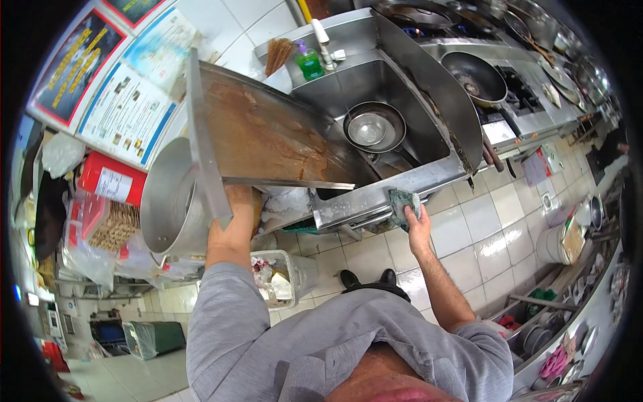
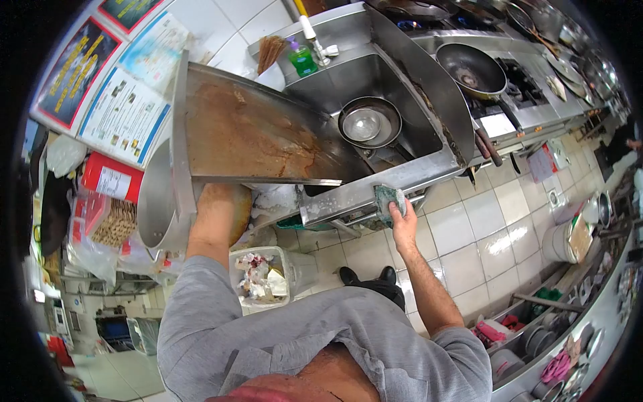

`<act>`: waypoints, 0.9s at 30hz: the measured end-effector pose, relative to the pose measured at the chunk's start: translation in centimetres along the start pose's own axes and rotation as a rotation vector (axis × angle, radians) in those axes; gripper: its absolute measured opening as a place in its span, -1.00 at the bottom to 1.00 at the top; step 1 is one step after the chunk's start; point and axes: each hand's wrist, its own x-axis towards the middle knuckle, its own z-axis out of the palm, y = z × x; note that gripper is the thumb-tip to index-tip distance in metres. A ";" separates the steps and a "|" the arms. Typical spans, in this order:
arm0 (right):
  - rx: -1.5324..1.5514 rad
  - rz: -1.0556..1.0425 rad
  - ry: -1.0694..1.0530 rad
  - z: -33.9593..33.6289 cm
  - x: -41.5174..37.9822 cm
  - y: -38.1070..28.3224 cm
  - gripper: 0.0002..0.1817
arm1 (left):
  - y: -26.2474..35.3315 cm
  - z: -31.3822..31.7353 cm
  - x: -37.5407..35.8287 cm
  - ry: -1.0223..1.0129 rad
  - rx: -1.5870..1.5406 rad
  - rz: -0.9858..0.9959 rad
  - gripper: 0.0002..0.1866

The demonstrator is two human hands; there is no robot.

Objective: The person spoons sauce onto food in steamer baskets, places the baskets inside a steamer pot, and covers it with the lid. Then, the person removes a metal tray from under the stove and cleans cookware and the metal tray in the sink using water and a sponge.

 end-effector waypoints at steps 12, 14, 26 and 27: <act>0.400 0.224 -0.166 -1.0 -0.9 -2.2 -0.59 | 0.2 -0.4 -3.9 0.248 -0.287 -0.085 -0.75; 0.382 0.248 -0.204 -1.2 -1.0 -2.1 -0.60 | 0.4 0.1 -4.4 0.309 -0.368 -0.098 -0.74; 0.321 0.370 -0.401 0.6 -2.3 -5.2 -0.62 | 0.9 0.3 -7.0 0.593 -0.869 -0.249 -0.77; 0.369 0.403 -0.437 1.0 -2.3 -5.5 -0.61 | 1.4 -0.1 -6.8 0.662 -0.640 -0.209 -0.77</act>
